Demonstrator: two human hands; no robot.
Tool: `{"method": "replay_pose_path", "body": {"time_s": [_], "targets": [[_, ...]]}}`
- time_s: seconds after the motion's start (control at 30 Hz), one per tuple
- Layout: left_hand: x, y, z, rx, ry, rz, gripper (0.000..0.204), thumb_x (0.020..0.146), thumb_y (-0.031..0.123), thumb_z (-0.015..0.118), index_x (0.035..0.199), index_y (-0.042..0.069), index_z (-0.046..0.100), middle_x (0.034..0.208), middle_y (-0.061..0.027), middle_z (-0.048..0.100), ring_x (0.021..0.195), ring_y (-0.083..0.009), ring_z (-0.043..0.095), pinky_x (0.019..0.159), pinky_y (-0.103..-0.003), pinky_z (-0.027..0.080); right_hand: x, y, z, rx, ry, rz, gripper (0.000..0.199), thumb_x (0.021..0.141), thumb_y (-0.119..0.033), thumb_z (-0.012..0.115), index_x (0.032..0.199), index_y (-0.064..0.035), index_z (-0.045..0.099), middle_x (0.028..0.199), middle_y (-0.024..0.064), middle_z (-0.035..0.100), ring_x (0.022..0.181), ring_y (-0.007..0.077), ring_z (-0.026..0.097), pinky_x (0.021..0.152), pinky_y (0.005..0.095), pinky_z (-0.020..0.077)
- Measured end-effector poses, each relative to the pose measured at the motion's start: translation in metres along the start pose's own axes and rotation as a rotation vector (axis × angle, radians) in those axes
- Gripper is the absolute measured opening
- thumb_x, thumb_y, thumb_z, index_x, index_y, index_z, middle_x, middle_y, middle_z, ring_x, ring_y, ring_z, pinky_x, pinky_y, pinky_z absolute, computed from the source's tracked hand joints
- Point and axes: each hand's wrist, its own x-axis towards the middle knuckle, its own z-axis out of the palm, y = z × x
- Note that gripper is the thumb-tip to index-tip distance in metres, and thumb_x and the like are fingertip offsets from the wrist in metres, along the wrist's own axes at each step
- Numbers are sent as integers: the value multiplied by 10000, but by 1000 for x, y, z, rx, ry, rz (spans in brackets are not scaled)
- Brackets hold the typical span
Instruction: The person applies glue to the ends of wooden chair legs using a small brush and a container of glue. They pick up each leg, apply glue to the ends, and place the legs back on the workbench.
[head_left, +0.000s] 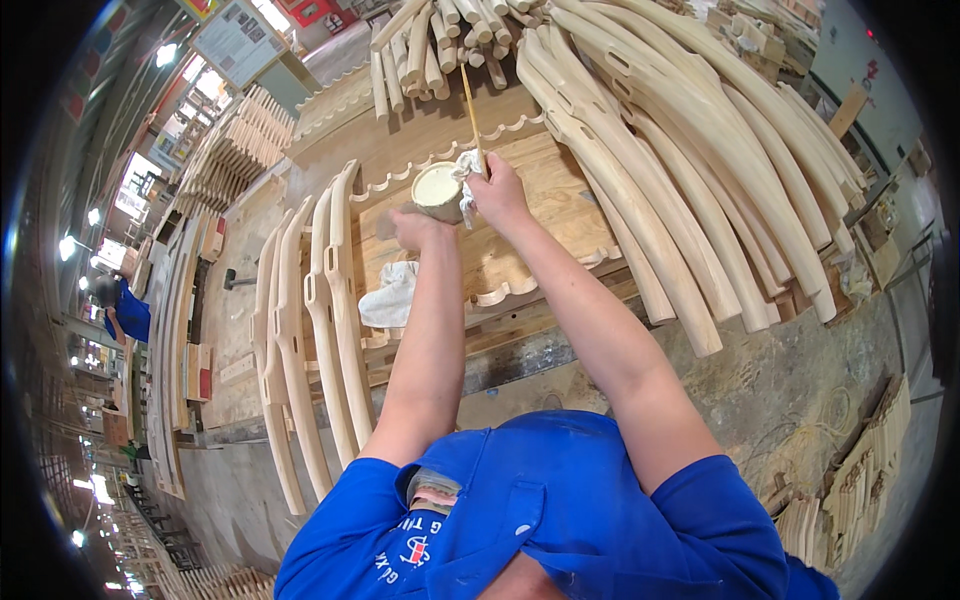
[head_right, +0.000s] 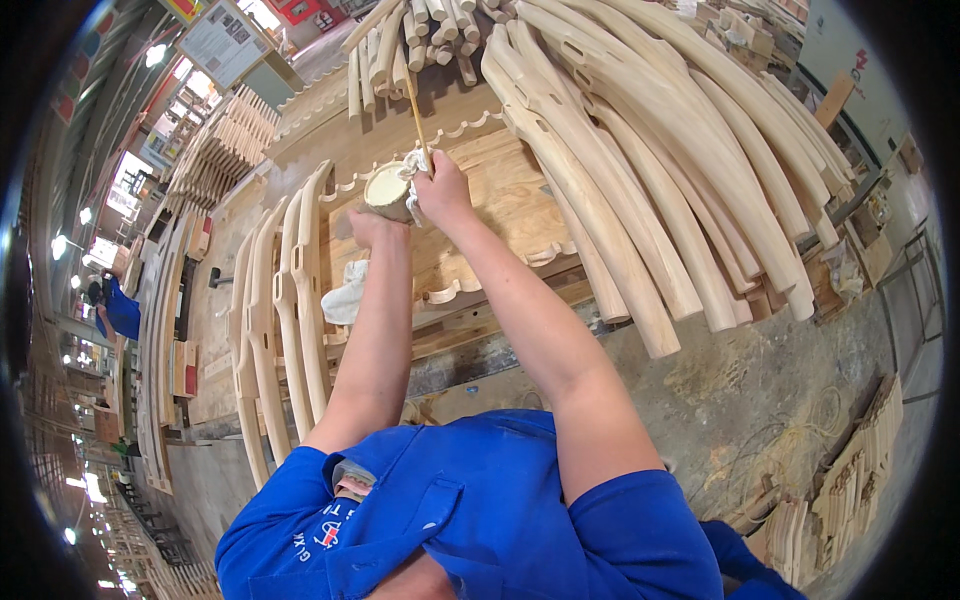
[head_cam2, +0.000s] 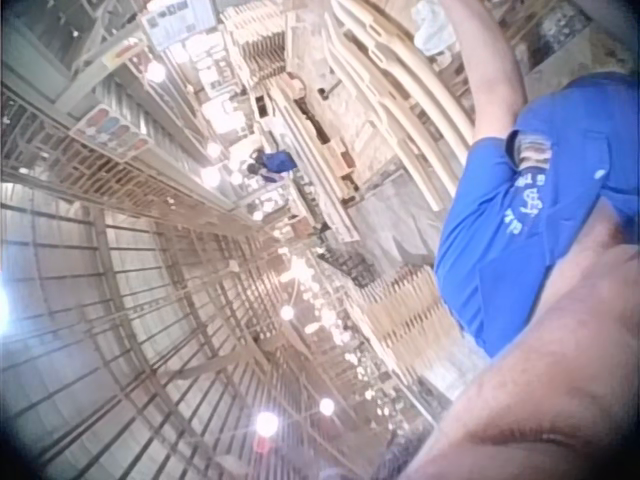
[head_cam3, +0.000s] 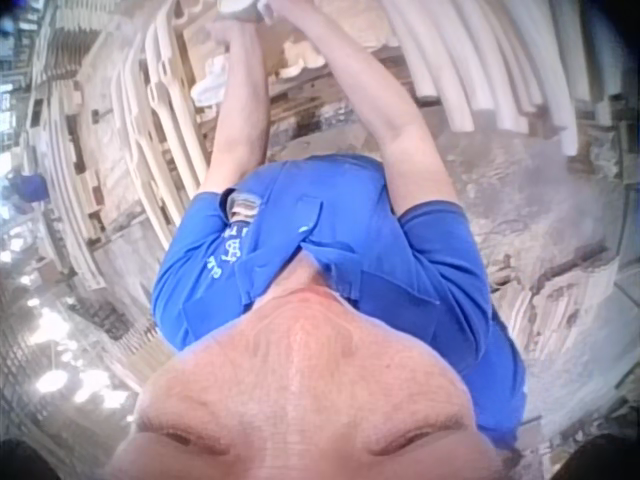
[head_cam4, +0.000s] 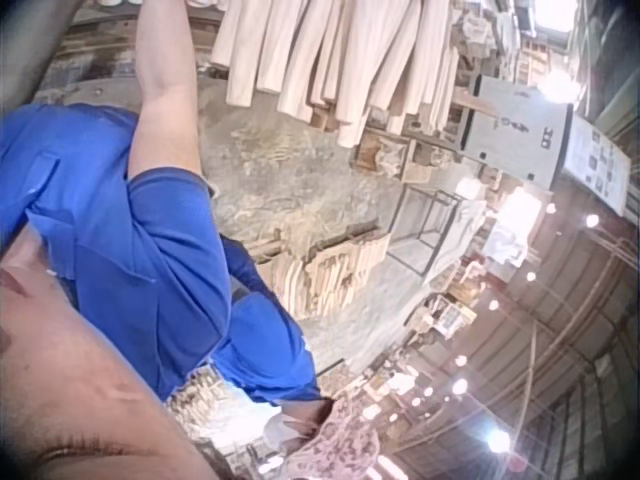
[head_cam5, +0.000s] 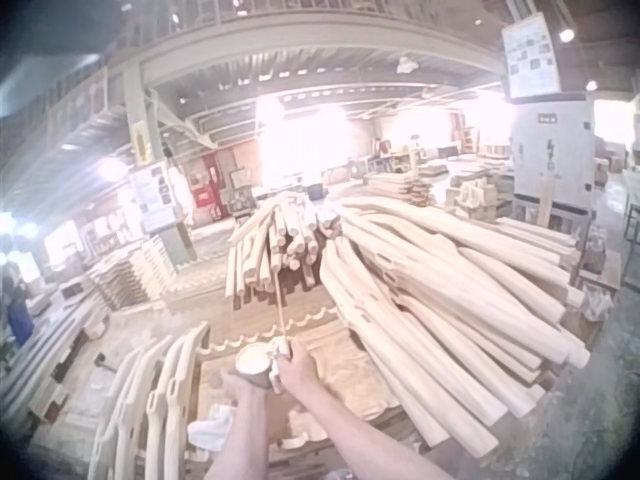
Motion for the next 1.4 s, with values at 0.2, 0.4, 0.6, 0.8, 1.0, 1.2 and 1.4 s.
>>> {"method": "replay_pose_path", "body": {"time_s": [0.2, 0.4, 0.6, 0.8, 1.0, 1.2, 1.4], "targets": [[-10, 8, -1, 14, 36, 78, 508, 904, 365, 444, 1120, -93, 489, 1146, -176, 518, 971, -301, 577, 773, -420, 527, -5, 0, 7, -42, 16, -31, 189, 804, -102, 536, 962, 0, 559, 758, 82, 607, 641, 149, 571, 589, 295, 467], [-29, 11, 6, 60, 90, 126, 496, 916, 372, 412, 1039, -87, 554, 1042, -166, 579, 886, -299, 605, 743, -386, 536, -8, 2, 10, 45, 16, 21, 130, 801, -91, 540, 891, 3, 540, 734, 82, 599, 609, 138, 565, 552, 292, 462], [-34, 9, 2, 185, 59, 139, 491, 910, 353, 428, 1082, -98, 518, 1093, -167, 560, 947, -300, 580, 769, -394, 503, -11, 3, 12, 92, -9, 55, 122, 804, -79, 538, 895, 2, 539, 719, 77, 595, 573, 123, 559, 489, 273, 457], [10, 1, -4, 108, 0, 70, 463, 909, 326, 392, 1083, -82, 525, 1130, -169, 561, 982, -294, 578, 810, -425, 499, -22, -21, 8, 285, -210, 169, 125, 821, -75, 539, 928, -11, 528, 770, 56, 591, 571, 98, 549, 460, 237, 442], [42, 18, 10, -104, -395, -155, 388, 881, 200, 343, 1159, -17, 505, 1181, -145, 551, 1073, -301, 553, 939, -458, 458, 23, -22, -46, 222, 5, 118, 185, 773, -110, 583, 920, 1, 568, 777, 99, 602, 635, 169, 592, 572, 304, 471], [35, 27, 14, -48, -533, -319, 431, 904, 249, 287, 1202, 19, 497, 1241, -136, 524, 1124, -305, 521, 962, -493, 422, 23, -17, -16, -20, -95, 54, 220, 756, -153, 580, 926, -14, 576, 810, 143, 633, 766, 271, 620, 697, 367, 474], [25, 21, 7, -77, -446, -163, 475, 904, 244, 247, 1243, -30, 436, 1243, -190, 505, 1104, -350, 526, 944, -520, 436, 0, -6, 1, 9, -109, 34, 166, 764, -115, 580, 883, 0, 563, 725, 54, 573, 652, 137, 537, 598, 293, 443]]}}
